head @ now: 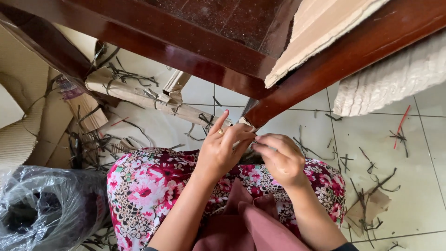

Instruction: The person sits on the floor and repairs a wooden table leg by wrapping it with a strip of cardboard and securing it with black string. They use scissors to cut the string and cardboard, then tie knots to fasten the material around the leg.

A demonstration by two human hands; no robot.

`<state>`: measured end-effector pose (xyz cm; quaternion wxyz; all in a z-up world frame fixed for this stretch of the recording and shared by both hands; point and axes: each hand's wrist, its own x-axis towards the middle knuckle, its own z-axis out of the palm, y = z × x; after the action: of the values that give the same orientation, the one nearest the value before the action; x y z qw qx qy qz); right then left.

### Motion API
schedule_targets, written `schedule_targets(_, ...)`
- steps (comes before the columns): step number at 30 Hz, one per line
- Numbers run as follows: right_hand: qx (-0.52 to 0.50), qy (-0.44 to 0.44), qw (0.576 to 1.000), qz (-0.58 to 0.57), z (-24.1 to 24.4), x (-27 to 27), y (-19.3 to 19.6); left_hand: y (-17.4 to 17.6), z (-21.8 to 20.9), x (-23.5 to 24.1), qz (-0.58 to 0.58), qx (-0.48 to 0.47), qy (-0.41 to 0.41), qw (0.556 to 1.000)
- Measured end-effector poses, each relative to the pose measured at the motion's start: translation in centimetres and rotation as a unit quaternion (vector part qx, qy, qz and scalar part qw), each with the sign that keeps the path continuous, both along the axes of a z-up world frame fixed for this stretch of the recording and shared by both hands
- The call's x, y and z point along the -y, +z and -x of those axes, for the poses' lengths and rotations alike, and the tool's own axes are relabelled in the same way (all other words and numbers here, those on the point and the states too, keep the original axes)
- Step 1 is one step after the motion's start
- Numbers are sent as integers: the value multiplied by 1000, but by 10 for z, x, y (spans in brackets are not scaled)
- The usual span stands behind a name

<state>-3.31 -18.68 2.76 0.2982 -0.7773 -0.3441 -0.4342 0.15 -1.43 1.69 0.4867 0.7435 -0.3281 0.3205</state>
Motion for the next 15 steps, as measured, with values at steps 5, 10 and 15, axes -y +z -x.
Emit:
schedule_targets(5, -128, -83, 976, -155, 8, -9, -2, 3, 5, 0, 11, -30, -24, 999)
schedule_targets(10, -132, -113, 972, -160, 7, -16, 3, 2, 11, 2, 33, -57, -35, 997)
schedule_targets(15, -97, -124, 983, -98, 8, -11, -11, -7, 13, 6, 71, -72, -28, 994)
